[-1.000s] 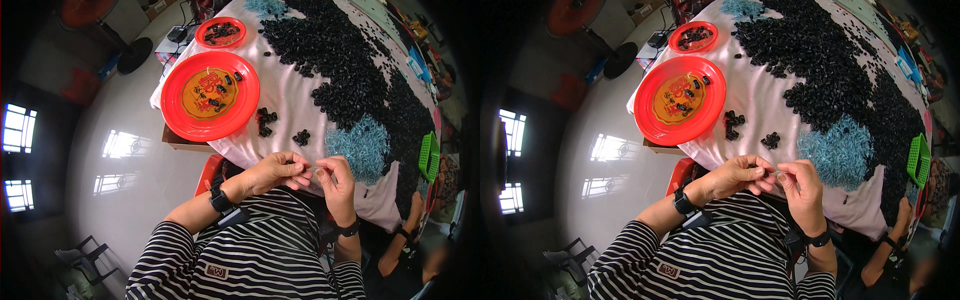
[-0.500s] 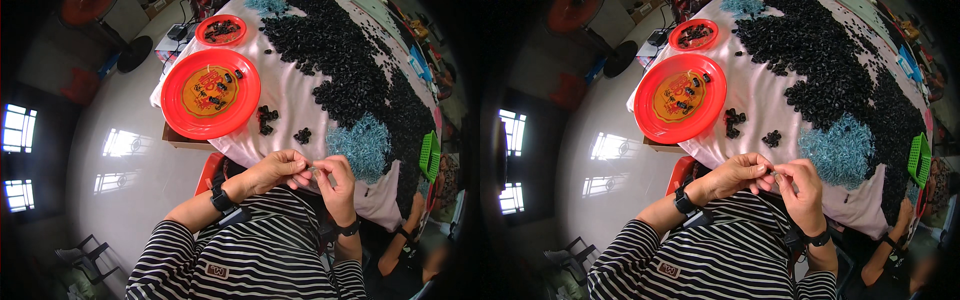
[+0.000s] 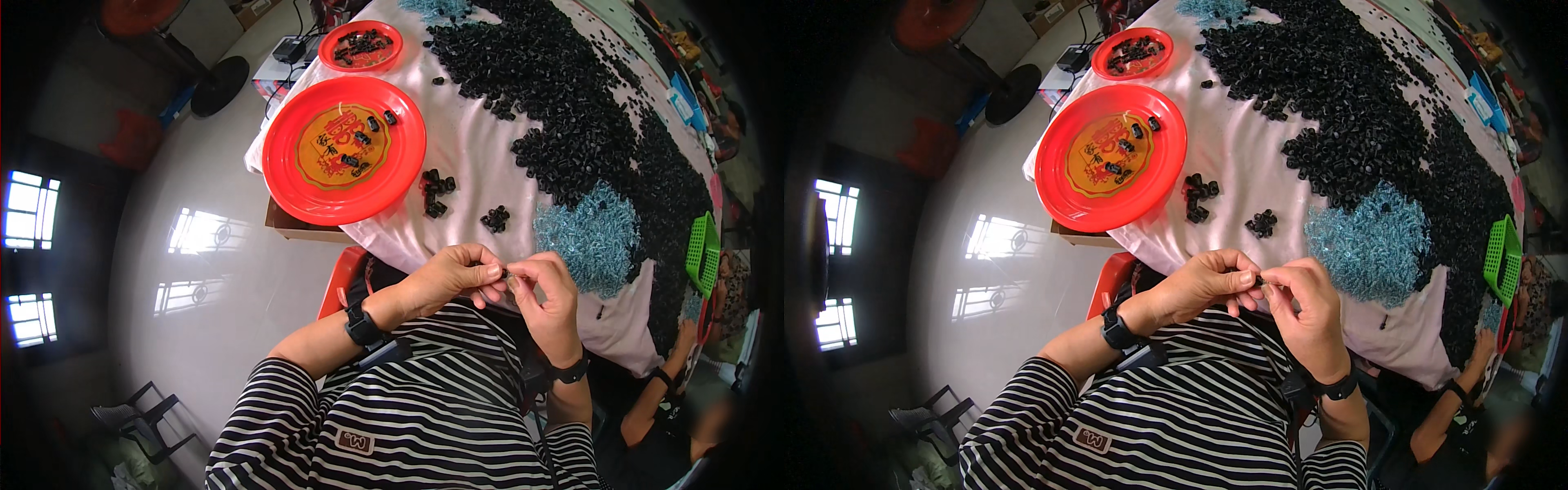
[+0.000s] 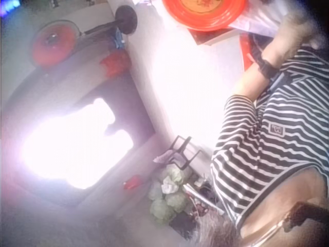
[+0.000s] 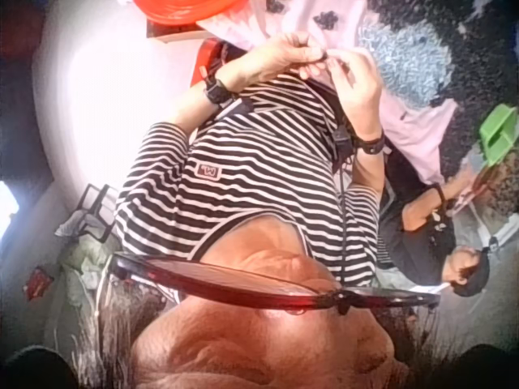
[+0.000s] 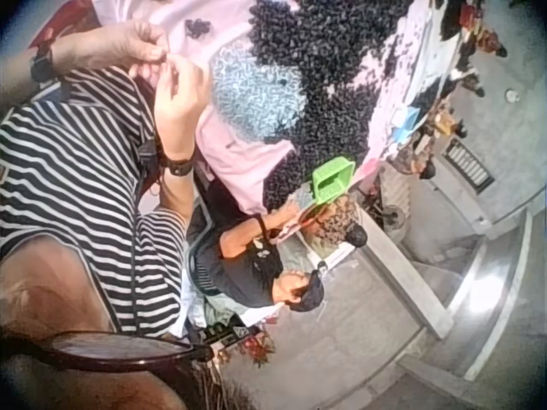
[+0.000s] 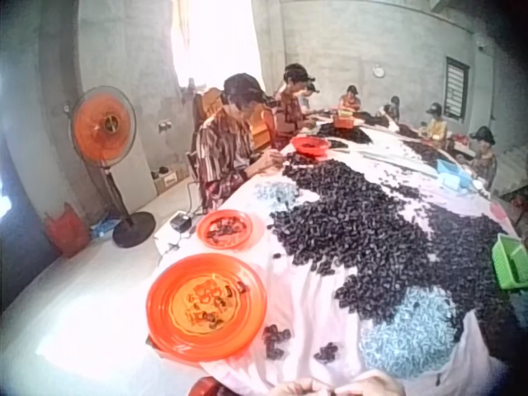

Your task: Assembling small black plastic or rubber shoe components by hand at a table.

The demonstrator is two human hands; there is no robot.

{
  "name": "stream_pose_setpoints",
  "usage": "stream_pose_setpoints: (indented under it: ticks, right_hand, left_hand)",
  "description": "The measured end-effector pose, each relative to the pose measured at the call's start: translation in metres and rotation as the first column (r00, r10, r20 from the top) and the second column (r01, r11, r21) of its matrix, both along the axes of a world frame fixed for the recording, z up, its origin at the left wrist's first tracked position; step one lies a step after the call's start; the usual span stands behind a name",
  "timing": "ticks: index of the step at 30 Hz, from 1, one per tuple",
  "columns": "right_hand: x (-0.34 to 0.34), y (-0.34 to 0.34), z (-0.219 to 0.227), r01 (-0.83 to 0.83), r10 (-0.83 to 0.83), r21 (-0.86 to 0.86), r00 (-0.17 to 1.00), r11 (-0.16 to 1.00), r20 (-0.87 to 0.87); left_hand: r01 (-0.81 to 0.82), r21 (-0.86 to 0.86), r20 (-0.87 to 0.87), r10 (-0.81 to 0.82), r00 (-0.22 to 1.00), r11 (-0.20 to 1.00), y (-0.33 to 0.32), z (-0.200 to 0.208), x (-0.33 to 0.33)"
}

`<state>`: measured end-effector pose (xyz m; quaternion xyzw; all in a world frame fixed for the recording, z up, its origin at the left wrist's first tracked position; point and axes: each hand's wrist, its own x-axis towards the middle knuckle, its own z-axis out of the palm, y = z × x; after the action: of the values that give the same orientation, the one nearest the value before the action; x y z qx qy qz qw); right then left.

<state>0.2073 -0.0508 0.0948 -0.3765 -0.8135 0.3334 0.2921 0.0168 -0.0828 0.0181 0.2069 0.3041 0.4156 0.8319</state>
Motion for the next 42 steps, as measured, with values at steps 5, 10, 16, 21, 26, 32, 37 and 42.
stream_pose_setpoints:
  ticks: [5,10,16,21,26,32,37,42]
  right_hand:
    - [0.000,0.000,0.001,0.004,-0.004,0.012,1.000,1.000,-0.008]
    - [-0.001,0.001,0.000,0.030,-0.029,0.029,1.000,0.999,-0.010]
    - [0.000,0.001,-0.001,0.032,-0.032,0.003,0.999,0.999,-0.010]
    - [0.002,0.000,-0.001,0.015,-0.016,0.015,0.999,1.000,0.032]
    - [0.005,0.000,0.000,-0.010,0.008,0.029,0.997,1.000,0.079]
    - [0.005,0.003,0.002,-0.018,0.018,-0.008,0.999,1.000,0.045]
    - [0.004,0.008,0.002,-0.076,0.064,0.114,0.992,0.991,0.105]
    - [0.003,0.029,-0.021,0.139,-0.141,0.074,0.990,0.987,0.023]
  left_hand:
    - [0.001,0.024,-0.010,-0.001,1.000,1.000,0.000,-0.001,0.000]
    - [0.017,0.021,-0.012,-0.016,1.000,1.000,-0.001,0.002,0.000]
    - [0.028,0.031,-0.012,-0.028,1.000,0.999,0.000,0.009,0.000]
    - [0.030,0.036,-0.030,-0.028,0.999,0.999,0.000,0.010,-0.001]
    - [0.032,0.051,-0.049,-0.029,0.998,0.998,0.000,0.005,0.000]
    - [0.032,0.047,-0.015,-0.031,0.999,0.998,0.000,0.005,-0.001]
    - [0.031,0.048,-0.012,-0.030,0.999,0.998,0.001,0.004,-0.002]
    - [0.074,0.048,-0.005,-0.074,0.997,0.996,-0.001,0.012,-0.004]
